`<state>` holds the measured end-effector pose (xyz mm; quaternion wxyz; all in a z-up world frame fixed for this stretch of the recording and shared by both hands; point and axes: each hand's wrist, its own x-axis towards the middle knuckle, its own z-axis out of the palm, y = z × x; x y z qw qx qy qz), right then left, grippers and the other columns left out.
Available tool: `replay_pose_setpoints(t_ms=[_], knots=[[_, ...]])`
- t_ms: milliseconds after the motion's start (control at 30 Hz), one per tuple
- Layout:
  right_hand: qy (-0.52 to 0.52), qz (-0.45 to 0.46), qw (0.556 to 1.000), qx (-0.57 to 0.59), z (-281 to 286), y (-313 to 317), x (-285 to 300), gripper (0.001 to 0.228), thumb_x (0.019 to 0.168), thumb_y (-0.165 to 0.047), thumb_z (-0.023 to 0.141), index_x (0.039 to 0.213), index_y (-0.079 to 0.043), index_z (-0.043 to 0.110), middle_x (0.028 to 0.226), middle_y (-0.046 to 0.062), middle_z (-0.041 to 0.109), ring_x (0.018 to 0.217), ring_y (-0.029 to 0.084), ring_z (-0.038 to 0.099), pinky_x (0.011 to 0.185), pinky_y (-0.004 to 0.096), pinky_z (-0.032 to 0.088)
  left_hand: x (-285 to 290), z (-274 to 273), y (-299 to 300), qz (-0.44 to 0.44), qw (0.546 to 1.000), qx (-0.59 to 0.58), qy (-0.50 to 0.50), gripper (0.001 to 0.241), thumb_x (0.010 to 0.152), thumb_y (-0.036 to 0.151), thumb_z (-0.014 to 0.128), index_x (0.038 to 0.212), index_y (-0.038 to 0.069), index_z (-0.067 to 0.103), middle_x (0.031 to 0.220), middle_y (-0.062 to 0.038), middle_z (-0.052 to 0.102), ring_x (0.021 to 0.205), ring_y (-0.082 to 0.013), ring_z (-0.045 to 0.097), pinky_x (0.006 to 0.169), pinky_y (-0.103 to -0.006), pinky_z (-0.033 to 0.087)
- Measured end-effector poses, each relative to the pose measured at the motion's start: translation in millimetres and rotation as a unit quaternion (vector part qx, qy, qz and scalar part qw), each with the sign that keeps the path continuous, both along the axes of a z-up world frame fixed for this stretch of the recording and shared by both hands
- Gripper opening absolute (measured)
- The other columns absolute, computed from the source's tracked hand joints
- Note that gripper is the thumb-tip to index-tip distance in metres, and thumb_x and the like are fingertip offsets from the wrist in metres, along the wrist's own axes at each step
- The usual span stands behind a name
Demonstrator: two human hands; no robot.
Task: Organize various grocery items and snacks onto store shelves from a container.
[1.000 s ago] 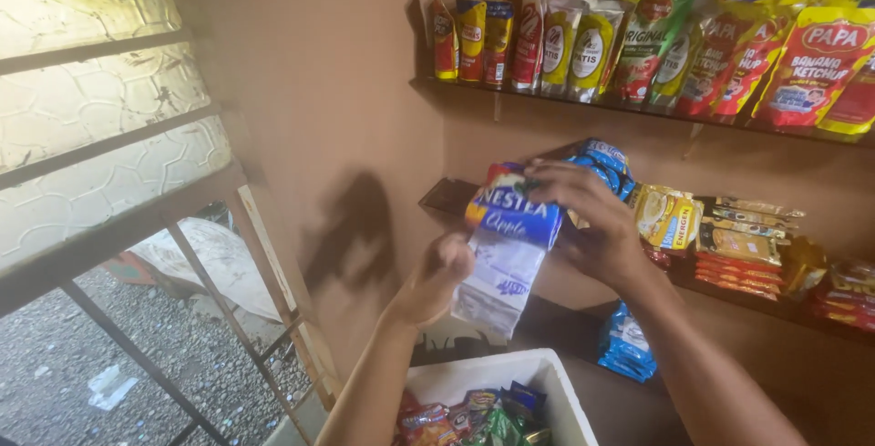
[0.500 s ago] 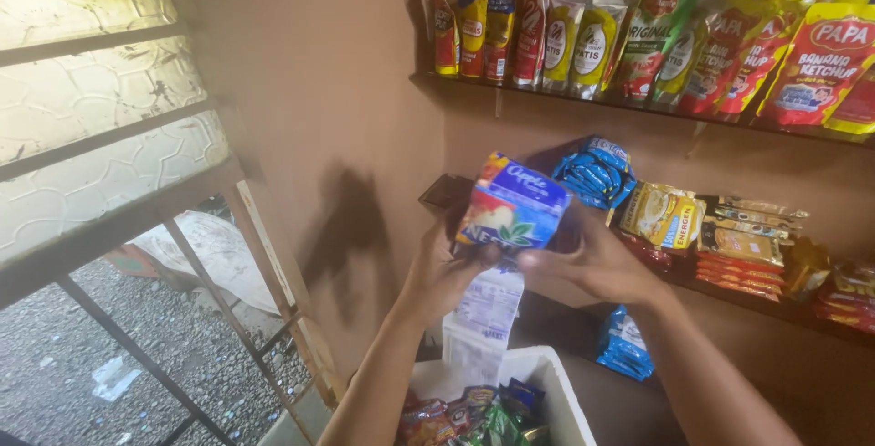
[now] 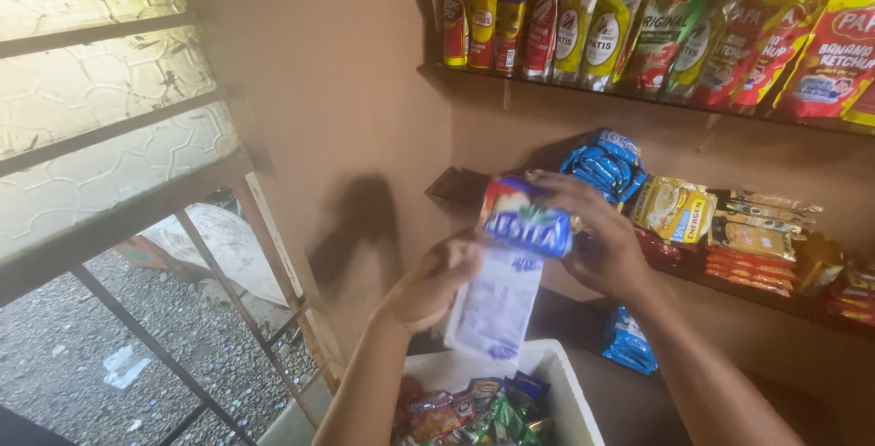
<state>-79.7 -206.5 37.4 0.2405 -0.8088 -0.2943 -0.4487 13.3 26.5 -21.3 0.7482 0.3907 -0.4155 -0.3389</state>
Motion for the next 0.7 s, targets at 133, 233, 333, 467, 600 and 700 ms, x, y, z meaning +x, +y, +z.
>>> replay_pose_setpoints(t_ms=[133, 233, 333, 467, 600, 700], knots=[[-0.093, -0.053, 0.976, -0.188, 6, 3, 4, 0.059, 0.069, -0.005, 0.086, 0.123, -0.016, 0.065, 0.144, 0.007, 0.060, 0.141, 0.035, 0.051, 0.121, 0.050, 0.041, -3, -3, -8, 0.031, 0.998, -0.053, 0.004, 0.051, 0.096, 0.031, 0.068, 0.135, 0.000, 0.056, 0.113, -0.010, 0.072, 0.098, -0.0167, 0.071, 0.087, -0.0325, 0.059], [-0.077, -0.094, 0.965, -0.233, 9, 9, 0, 0.059, 0.071, 0.003, 0.080, 0.124, -0.020, 0.068, 0.148, 0.002, 0.057, 0.148, 0.029, 0.046, 0.129, 0.049, 0.035, -13, 8, -11, 0.144, 0.989, -0.007, -0.005, 0.051, 0.097, 0.024, 0.072, 0.138, -0.001, 0.055, 0.109, -0.006, 0.069, 0.091, -0.0127, 0.068, 0.079, -0.0295, 0.058], [0.067, -0.046, 0.990, -0.114, 10, 9, -10, 0.080, 0.059, 0.010, 0.071, 0.132, -0.020, 0.062, 0.159, 0.011, 0.046, 0.155, 0.038, 0.031, 0.126, 0.048, 0.029, -16, 9, -6, 0.112, 0.993, 0.011, 0.039, 0.055, 0.096, 0.027, 0.072, 0.138, -0.004, 0.053, 0.109, -0.008, 0.069, 0.093, -0.0160, 0.069, 0.081, -0.0333, 0.058], [0.301, 0.164, 0.907, 0.245, -3, 3, -6, 0.117, 0.067, 0.000, 0.083, 0.163, -0.015, 0.018, 0.167, 0.007, 0.030, 0.156, 0.026, 0.024, 0.122, 0.045, 0.025, -12, 19, -7, 0.128, 0.989, -0.042, -0.065, 0.064, 0.093, 0.025, 0.075, 0.145, 0.002, 0.045, 0.126, -0.004, 0.065, 0.114, -0.0109, 0.062, 0.101, -0.0312, 0.052], [0.286, 0.062, 0.897, 0.330, 1, 41, -12, 0.099, 0.070, -0.012, 0.087, 0.153, -0.010, 0.033, 0.138, 0.015, 0.059, 0.127, 0.030, 0.057, 0.108, 0.045, 0.049, 15, -30, -26, 0.167, 0.982, -0.070, -0.052, 0.074, 0.095, 0.025, 0.080, 0.153, 0.001, 0.042, 0.123, -0.010, 0.058, 0.111, -0.0186, 0.056, 0.099, -0.0382, 0.050], [0.063, -0.047, 0.991, 0.110, -30, 16, 6, 0.077, 0.081, -0.016, 0.087, 0.146, -0.012, 0.046, 0.137, 0.011, 0.061, 0.128, 0.026, 0.061, 0.109, 0.044, 0.052, 16, -22, -31, 0.091, 0.967, -0.091, 0.220, 0.071, 0.094, 0.046, 0.067, 0.142, -0.002, 0.044, 0.128, -0.016, 0.063, 0.118, -0.0288, 0.063, 0.099, -0.0486, 0.054]])
